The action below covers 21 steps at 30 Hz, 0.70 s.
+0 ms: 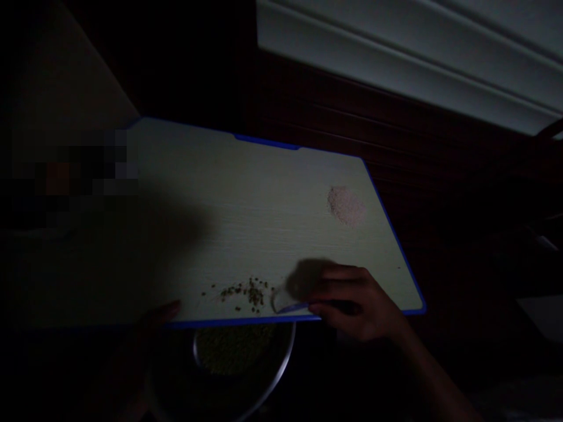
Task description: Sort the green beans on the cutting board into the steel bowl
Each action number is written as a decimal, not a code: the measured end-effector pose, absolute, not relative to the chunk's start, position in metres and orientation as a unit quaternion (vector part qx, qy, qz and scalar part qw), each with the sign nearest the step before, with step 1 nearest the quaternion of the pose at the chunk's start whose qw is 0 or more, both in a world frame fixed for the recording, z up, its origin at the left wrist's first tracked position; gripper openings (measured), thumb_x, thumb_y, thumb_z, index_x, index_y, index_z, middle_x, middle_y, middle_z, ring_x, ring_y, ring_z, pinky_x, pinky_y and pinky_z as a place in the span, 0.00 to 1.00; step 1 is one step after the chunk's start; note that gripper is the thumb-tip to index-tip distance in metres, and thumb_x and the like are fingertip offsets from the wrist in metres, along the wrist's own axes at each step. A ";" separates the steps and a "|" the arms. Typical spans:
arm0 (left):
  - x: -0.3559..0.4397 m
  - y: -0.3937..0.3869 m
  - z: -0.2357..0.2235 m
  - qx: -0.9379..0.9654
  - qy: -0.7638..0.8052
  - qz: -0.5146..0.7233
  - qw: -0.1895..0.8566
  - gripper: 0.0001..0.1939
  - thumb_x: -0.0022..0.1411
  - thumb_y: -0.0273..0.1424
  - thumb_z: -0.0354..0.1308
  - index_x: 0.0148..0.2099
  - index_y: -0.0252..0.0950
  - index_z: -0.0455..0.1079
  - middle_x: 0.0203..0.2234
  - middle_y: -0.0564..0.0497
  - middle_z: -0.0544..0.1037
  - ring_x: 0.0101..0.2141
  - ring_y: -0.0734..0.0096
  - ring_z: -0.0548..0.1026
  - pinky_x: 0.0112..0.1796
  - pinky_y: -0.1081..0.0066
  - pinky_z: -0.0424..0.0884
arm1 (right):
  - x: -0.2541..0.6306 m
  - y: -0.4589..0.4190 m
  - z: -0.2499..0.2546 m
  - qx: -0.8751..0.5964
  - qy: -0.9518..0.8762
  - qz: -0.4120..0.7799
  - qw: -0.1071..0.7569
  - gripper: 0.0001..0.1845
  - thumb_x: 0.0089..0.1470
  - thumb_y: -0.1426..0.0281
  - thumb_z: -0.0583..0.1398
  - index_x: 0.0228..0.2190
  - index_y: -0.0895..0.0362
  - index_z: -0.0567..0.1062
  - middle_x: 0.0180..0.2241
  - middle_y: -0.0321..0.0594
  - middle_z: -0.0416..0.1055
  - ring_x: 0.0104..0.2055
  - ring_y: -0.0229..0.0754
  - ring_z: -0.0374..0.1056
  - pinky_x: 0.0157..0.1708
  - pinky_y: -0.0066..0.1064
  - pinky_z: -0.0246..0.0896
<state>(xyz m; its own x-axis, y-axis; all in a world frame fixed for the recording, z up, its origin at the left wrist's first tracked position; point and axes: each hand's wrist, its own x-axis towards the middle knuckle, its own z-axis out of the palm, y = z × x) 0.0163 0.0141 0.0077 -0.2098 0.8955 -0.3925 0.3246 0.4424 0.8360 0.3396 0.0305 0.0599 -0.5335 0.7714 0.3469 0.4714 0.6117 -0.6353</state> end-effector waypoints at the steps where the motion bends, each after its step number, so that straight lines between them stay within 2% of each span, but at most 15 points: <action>1: 0.012 0.009 0.003 0.424 0.714 0.312 0.461 0.26 0.53 0.42 0.61 0.55 0.45 0.74 0.48 0.48 0.84 0.56 0.45 0.76 0.55 0.51 0.72 | 0.340 0.031 0.060 -0.370 -0.842 0.238 0.314 0.05 0.61 0.72 0.64 0.38 0.56 0.82 0.31 0.40 0.78 0.34 0.39 0.74 0.32 0.30 0.70; 6: 0.002 -0.006 -0.018 0.394 0.703 0.353 0.475 0.23 0.57 0.41 0.56 0.54 0.39 0.72 0.54 0.43 0.81 0.58 0.48 0.75 0.60 0.52 0.67 | 0.339 0.032 0.060 -0.399 -0.828 0.197 0.342 0.06 0.60 0.73 0.63 0.39 0.54 0.82 0.31 0.38 0.78 0.32 0.38 0.75 0.29 0.28 0.70; 10: 0.002 -0.002 -0.024 0.343 0.717 0.339 0.503 0.21 0.57 0.42 0.56 0.51 0.41 0.74 0.49 0.46 0.84 0.54 0.47 0.78 0.56 0.51 0.73 | 0.341 0.030 0.058 -0.393 -0.836 0.192 0.330 0.06 0.59 0.72 0.64 0.39 0.53 0.81 0.31 0.37 0.79 0.32 0.39 0.76 0.30 0.28 0.71; 14: -0.003 0.000 -0.029 0.349 0.722 0.321 0.504 0.21 0.60 0.42 0.54 0.53 0.43 0.74 0.49 0.47 0.84 0.54 0.49 0.78 0.58 0.50 0.70 | 0.342 0.028 0.057 -0.382 -0.846 0.200 0.314 0.05 0.60 0.71 0.64 0.38 0.54 0.81 0.30 0.38 0.80 0.31 0.38 0.75 0.30 0.28 0.70; 18: 0.000 0.001 -0.021 0.358 0.713 0.312 0.516 0.21 0.58 0.39 0.56 0.53 0.42 0.73 0.54 0.46 0.82 0.56 0.49 0.77 0.59 0.50 0.69 | 0.341 0.028 0.059 -0.367 -0.851 0.207 0.314 0.05 0.60 0.71 0.63 0.37 0.56 0.81 0.30 0.39 0.80 0.32 0.39 0.75 0.30 0.29 0.70; 19: 0.003 0.002 -0.018 0.333 0.706 0.295 0.551 0.20 0.58 0.38 0.55 0.52 0.42 0.73 0.50 0.47 0.84 0.52 0.49 0.80 0.54 0.50 0.75 | 0.341 0.028 0.060 -0.365 -0.851 0.206 0.315 0.05 0.60 0.71 0.63 0.37 0.56 0.81 0.29 0.39 0.79 0.31 0.39 0.75 0.29 0.29 0.70; 21: 0.010 0.004 -0.011 0.298 0.684 0.339 0.573 0.23 0.62 0.39 0.50 0.57 0.44 0.71 0.46 0.49 0.85 0.50 0.52 0.81 0.50 0.53 0.78 | 0.341 0.029 0.061 -0.363 -0.853 0.204 0.315 0.05 0.61 0.71 0.63 0.37 0.56 0.81 0.28 0.38 0.78 0.30 0.38 0.74 0.28 0.29 0.69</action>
<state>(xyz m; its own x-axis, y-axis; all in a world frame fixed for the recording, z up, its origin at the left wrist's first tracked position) 0.0104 0.0042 -0.0113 -0.1654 0.7960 -0.5823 0.0198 0.5929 0.8050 0.3407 0.0288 0.0608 -0.5381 0.7470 0.3903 0.4902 0.6541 -0.5761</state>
